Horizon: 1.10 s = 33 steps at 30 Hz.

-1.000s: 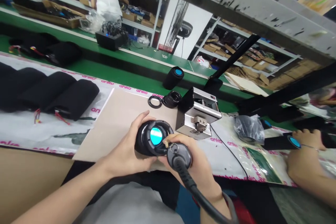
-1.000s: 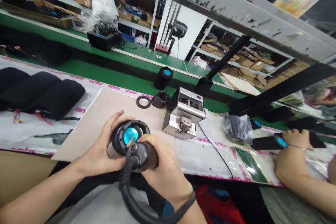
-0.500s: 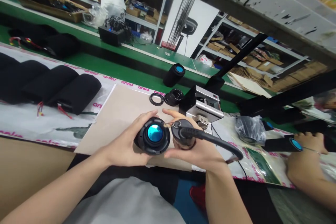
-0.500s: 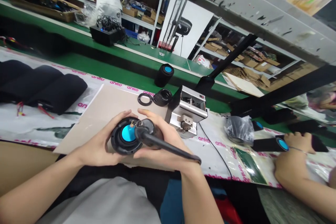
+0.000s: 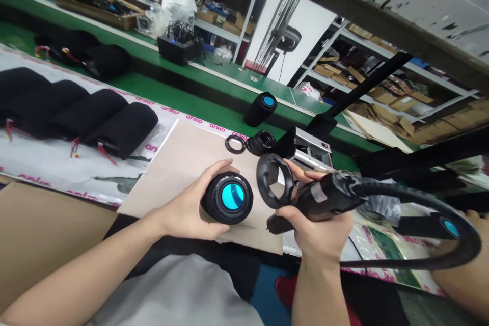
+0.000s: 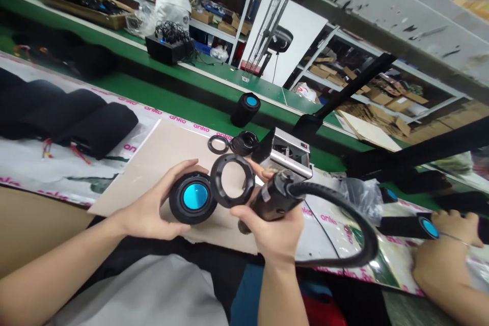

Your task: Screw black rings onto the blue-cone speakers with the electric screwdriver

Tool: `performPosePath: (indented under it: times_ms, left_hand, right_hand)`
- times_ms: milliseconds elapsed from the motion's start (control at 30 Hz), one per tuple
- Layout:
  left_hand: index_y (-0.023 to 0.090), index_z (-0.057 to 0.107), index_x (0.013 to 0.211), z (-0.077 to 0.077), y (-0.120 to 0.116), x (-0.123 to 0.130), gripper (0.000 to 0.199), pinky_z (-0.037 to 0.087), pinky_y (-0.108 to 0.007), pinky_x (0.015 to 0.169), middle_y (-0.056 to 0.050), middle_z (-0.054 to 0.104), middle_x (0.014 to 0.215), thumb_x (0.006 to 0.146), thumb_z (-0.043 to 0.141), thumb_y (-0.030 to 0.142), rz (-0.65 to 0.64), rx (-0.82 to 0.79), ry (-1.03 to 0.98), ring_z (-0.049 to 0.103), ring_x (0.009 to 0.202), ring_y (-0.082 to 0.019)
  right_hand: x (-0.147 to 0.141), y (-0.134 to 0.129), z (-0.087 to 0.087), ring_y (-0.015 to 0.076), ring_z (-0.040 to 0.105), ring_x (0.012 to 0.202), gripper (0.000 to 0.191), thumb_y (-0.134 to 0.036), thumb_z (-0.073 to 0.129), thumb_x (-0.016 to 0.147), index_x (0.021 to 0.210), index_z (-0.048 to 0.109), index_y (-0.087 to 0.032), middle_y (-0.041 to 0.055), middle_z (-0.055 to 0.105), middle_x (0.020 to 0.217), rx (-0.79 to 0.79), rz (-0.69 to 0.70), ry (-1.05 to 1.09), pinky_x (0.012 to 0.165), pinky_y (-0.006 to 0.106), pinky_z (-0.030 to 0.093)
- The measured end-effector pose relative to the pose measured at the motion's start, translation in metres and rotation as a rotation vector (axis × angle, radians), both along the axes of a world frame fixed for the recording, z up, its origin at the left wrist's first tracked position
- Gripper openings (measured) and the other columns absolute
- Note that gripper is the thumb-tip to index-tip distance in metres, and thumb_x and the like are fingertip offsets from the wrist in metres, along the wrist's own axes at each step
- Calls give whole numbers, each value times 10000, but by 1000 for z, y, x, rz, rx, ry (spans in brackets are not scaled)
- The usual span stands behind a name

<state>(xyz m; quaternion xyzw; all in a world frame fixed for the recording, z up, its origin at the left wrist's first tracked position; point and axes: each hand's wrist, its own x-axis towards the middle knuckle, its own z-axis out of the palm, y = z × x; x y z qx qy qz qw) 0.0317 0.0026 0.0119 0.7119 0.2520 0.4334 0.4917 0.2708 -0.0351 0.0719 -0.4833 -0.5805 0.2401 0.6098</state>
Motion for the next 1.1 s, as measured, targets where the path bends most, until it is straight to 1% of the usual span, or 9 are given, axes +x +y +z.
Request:
performPosePath:
  times_ms: [67,133,233,333,533,700,800,933,1100]
  left_hand:
    - [311,262,1651,-1,0,0,1113,481,-527,1223,-154,498,1614,725,868,191,-5,-12,-3,499,1518,-390]
    - [301,257,1651,-1,0,0,1111,478,-532,1225,-160,479,1635,729,868,205,-1,-34,-4,499,1518,-394]
    - [279,260,1650,1,0,0,1127,475,-546,1225,-175,483,1628,713,884,221,5,-62,-4,508,1507,-406]
    - [279,279,1646,1,0,0,1131,487,-552,1213,-171,518,1598,690,876,190,3,-78,-3,529,1488,-410]
    - [282,307,1629,-1,-1,0,1108,455,-544,1243,-157,516,1606,698,906,228,1,-62,6,526,1492,-400]
    - [266,406,1541,2,0,1,986,503,-544,1195,-155,539,1569,688,897,208,-16,-63,-7,569,1438,-407]
    - [272,395,1524,2,1,2,988,518,-528,1174,-153,534,1560,676,891,171,-37,-59,-24,563,1437,-400]
    - [286,393,1505,1,3,1,967,502,-515,1188,-140,523,1555,688,896,169,-56,-59,-41,549,1450,-383]
    - [301,380,1515,1,4,-1,993,508,-510,1182,-135,514,1571,685,911,178,-73,-109,-47,545,1460,-376]
  right_hand:
    - [-4,-5,-1,359,777,1049,614,-410,1018,658,1164,692,-290,95,759,1263,-7,11,15,865,522,682]
    - [-11,-9,-3,358,752,1148,647,-435,1017,652,1197,696,-299,83,765,1249,-53,85,-38,955,518,662]
    - [-18,-13,-9,340,719,1226,704,-470,1002,663,1271,692,-298,87,747,1306,-123,128,-174,1011,486,643]
    - [-20,-13,-15,298,735,1200,739,-406,995,697,1351,653,-359,45,732,1347,-146,171,-259,1024,441,643]
    - [-20,-9,-19,284,710,1258,816,-238,998,694,1401,613,-378,26,697,1403,-72,265,-263,1121,438,601]
    - [-18,-10,-18,274,666,1325,860,-292,1021,658,1410,617,-393,17,651,1459,-127,275,-256,1177,427,555]
    - [-15,-9,-15,261,653,1351,861,-333,1034,632,1394,637,-393,5,656,1466,-179,283,-243,1144,363,574]
    - [-10,-6,-8,210,662,1341,777,-335,1001,700,1380,635,-412,-30,698,1415,-238,308,-260,1044,260,608]
    - [-6,-2,-9,201,653,1352,762,-308,995,713,1366,622,-432,-48,672,1459,-231,363,-233,1117,289,569]
